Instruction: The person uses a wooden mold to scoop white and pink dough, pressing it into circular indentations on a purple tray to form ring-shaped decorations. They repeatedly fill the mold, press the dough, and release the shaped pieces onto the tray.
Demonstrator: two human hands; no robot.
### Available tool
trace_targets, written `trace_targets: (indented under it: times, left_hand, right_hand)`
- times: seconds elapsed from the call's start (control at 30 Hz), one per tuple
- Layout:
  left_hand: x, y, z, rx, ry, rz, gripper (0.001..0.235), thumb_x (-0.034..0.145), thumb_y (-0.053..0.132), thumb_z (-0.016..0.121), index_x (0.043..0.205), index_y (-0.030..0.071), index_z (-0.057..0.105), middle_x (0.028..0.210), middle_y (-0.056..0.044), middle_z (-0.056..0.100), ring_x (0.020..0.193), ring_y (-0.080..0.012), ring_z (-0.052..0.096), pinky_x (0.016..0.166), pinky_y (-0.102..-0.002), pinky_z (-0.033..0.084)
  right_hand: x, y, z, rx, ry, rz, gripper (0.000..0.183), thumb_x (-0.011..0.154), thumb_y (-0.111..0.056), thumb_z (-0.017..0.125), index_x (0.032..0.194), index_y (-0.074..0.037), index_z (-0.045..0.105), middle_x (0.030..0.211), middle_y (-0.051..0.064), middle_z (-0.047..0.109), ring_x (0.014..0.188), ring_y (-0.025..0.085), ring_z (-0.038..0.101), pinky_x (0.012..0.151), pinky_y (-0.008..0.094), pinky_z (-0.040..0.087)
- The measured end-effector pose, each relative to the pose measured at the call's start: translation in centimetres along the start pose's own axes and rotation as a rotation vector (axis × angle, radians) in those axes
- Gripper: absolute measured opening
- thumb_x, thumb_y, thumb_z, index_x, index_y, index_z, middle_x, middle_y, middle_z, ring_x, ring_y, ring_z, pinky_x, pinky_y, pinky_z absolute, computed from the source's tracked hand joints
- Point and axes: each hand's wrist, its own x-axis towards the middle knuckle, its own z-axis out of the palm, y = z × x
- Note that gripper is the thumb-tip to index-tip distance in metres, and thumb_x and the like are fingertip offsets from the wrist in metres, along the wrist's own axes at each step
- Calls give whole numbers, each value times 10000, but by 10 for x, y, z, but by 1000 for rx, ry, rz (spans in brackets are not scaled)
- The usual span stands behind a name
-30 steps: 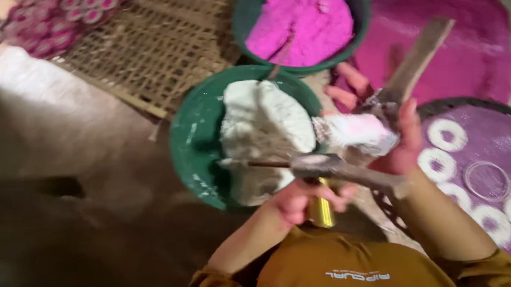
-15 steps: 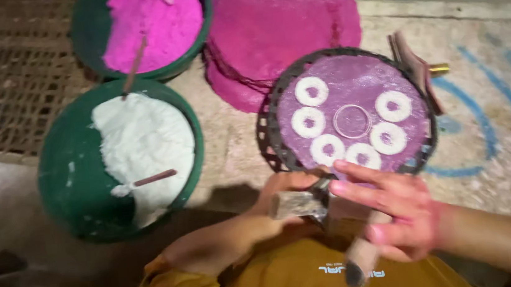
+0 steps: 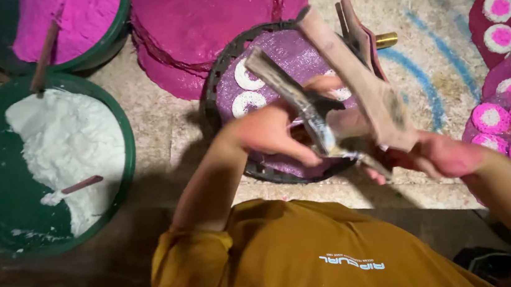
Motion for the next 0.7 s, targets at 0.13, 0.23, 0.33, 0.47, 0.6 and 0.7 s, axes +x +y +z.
trace_targets:
  times: [0.13, 0.23, 0.33, 0.47, 0.6, 0.7]
  left_hand:
    - [11, -11, -16, -760, 228, 355, 1093, 761, 748, 728, 1597, 183, 309, 1533, -59, 507, 1443, -239, 461, 1220, -507, 342]
    - [15, -45, -16, -1067, 262, 423, 964, 839, 698, 695, 1576, 142, 417, 1290, -73, 604, 1279, -241, 562, 1194, -487, 403]
    - [20, -82, -30, -1090, 278, 526, 437, 975, 388, 659, 1297, 116, 543, 1116, -38, 614, 1148, -215, 590, 1156, -425, 425]
    - [28, -119, -59, -1092, 417, 578, 254, 861, 242, 625, 1073, 149, 519, 1048, -17, 584, 1215, -251, 593, 1124, -439, 452]
    - [32, -149, -77, -1264, 486, 644, 187, 925, 240, 606, 1065, 156, 516, 1004, -6, 558, 1070, -206, 582, 1144, -430, 448]
    - [29, -163, -89, -1372, 475, 680, 131, 995, 259, 585, 1022, 156, 510, 954, 10, 536, 1000, -175, 549, 1127, -426, 455]
  right_hand:
    - [5, 19, -5, 179, 71, 195, 1002, 882, -766, 453, 1483, 35, 439, 1188, 207, 663, 1097, 315, 634, 982, 466, 514]
    - [16, 18, -8, 304, 35, 310, 942, 921, -746, 375, 1425, 46, 460, 1198, 212, 665, 1132, 332, 638, 1031, 451, 502]
    - [27, -5, -29, -206, 142, 476, 954, 864, -780, 239, 1440, -68, 506, 1213, 146, 684, 1161, 278, 674, 1032, 422, 516]
    - [47, -38, -50, -273, 287, 673, 910, 883, -740, 255, 1409, -71, 578, 1213, 154, 724, 1141, 279, 691, 1025, 429, 524]
    - [74, -53, -48, -366, 387, 766, 926, 885, -773, 235, 1496, -136, 511, 1241, 95, 695, 1148, 247, 664, 1020, 397, 503]
    - [95, -58, -41, -386, 421, 725, 918, 861, -757, 232, 1486, -136, 491, 1213, 71, 709, 1098, 225, 644, 971, 385, 491]
